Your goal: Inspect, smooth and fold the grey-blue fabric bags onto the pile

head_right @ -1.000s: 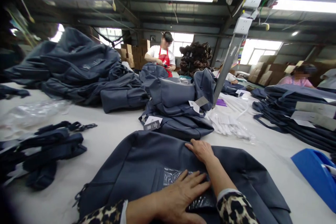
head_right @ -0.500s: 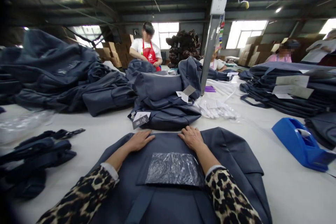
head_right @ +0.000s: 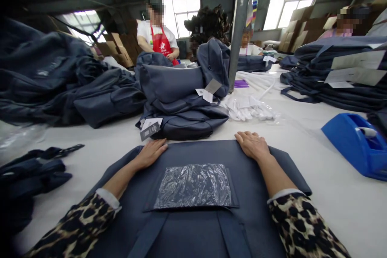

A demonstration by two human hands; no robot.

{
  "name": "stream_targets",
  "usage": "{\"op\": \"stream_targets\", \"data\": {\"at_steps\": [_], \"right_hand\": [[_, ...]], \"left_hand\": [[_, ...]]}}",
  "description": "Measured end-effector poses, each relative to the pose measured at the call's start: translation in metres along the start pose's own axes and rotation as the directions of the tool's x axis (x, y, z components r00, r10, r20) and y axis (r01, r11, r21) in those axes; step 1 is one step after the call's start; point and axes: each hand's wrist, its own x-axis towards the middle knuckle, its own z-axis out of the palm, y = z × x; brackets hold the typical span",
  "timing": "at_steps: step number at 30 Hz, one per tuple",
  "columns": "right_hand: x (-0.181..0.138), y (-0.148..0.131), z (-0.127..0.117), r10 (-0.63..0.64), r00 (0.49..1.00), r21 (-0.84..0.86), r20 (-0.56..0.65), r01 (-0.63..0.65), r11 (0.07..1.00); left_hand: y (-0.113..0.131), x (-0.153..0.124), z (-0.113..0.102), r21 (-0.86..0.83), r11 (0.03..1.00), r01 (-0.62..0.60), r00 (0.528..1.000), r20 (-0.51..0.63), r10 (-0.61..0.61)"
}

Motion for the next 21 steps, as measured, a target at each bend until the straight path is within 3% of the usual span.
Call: {"op": "stream_targets", "data": {"at_steps": [5, 8, 10, 14, 18, 21], "right_hand": [[-0.017, 0.009, -0.005, 0.064, 0.997, 0.032, -0.049, -0.062, 0.998], [-0.033, 0.023, -0.006, 0.114, 0.992, 0.070, -0.058, -0.109, 0.992], [-0.037, 0.034, -0.004, 0.123, 0.991, 0.124, -0.044, -0.117, 0.985], [-0.030, 0.041, 0.000, 0.121, 0.991, 0.278, -0.047, -0.104, 0.955], [-0.032, 0.038, -0.019, 0.185, 0.970, 0.437, -0.156, -0.100, 0.894], [-0.059, 0.048, -0.039, 0.293, 0.924, 0.552, -0.247, -0.114, 0.826]], "left_hand": [[0.001, -0.009, -0.019, -0.015, 1.000, -0.013, 0.994, -0.105, 0.011], [-0.011, -0.021, -0.030, 0.147, 0.979, 0.144, 0.962, -0.253, -0.103], [-0.023, -0.023, -0.032, 0.220, 0.947, 0.236, 0.959, -0.212, -0.190], [-0.037, -0.016, -0.028, 0.195, 0.941, 0.277, 0.961, -0.026, -0.277], [-0.043, -0.008, -0.024, 0.116, 0.944, 0.310, 0.949, 0.015, -0.314], [-0.052, -0.002, -0.021, 0.094, 0.952, 0.291, 0.956, 0.012, -0.293]]}}
